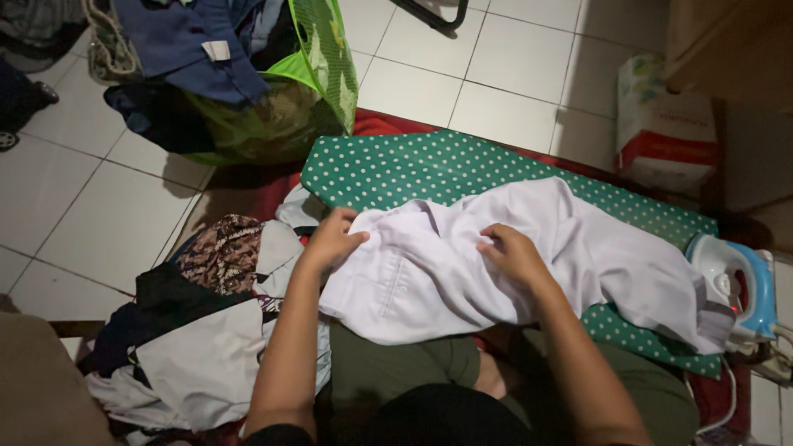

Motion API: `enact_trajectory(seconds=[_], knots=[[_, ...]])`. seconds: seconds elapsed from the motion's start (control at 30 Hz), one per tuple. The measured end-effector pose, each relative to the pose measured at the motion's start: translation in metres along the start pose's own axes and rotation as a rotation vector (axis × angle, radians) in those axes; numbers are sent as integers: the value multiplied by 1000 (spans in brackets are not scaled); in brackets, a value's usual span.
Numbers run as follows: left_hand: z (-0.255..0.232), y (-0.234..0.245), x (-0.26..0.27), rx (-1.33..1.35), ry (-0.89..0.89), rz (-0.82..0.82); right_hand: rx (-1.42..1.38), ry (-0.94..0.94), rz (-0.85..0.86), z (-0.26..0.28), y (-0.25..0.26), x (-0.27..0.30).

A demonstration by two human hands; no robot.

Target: The person irons a dark cloth and white trousers on a green polka-dot board, spraying them with water and folding the trousers.

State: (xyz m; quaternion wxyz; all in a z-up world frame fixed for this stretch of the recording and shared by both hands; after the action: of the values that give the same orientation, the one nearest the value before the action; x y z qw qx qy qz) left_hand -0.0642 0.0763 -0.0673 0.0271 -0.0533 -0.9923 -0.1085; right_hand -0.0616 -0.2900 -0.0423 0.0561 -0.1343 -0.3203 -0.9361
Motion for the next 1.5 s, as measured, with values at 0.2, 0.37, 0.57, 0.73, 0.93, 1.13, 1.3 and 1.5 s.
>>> enact_trajectory(seconds=[0.2, 0.37, 0.57, 0.73, 0.93, 1.13, 1.3, 1.5], knots=[[2, 12, 8, 532, -97, 276, -291, 16, -79, -9, 26, 1], [-52, 6, 10, 742, -359, 84, -479, 410, -297, 30, 73, -4], [-30, 28, 13, 563, -302, 107, -217, 276, -253, 42, 87, 22], [77, 26, 11, 60, 134, 168, 212, 181, -83, 5, 50, 9], [61, 19, 15, 24, -9, 114, 220, -64, -278, -16, 40, 5], [50, 17, 14, 109, 56, 49, 281, -10, -391, 2, 43, 10], [70, 3, -2, 31, -165, 3, 65, 30, -314, 12, 29, -11], [69, 8, -7, 203, -201, -6, 252, 446, -319, 23, -8, -90]])
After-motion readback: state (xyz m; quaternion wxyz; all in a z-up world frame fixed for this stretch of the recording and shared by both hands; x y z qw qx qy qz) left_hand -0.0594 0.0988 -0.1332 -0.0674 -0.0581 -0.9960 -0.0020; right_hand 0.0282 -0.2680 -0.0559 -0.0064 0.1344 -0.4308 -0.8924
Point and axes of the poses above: each hand's wrist, its own x-axis away from the middle knuckle, its own y-axis out of the back of the hand, z = x × y, the point moved 3 cm from there along -x, towards the middle knuckle, and after that the axes turned 15 degrees about -y, right-handed, at the moved point
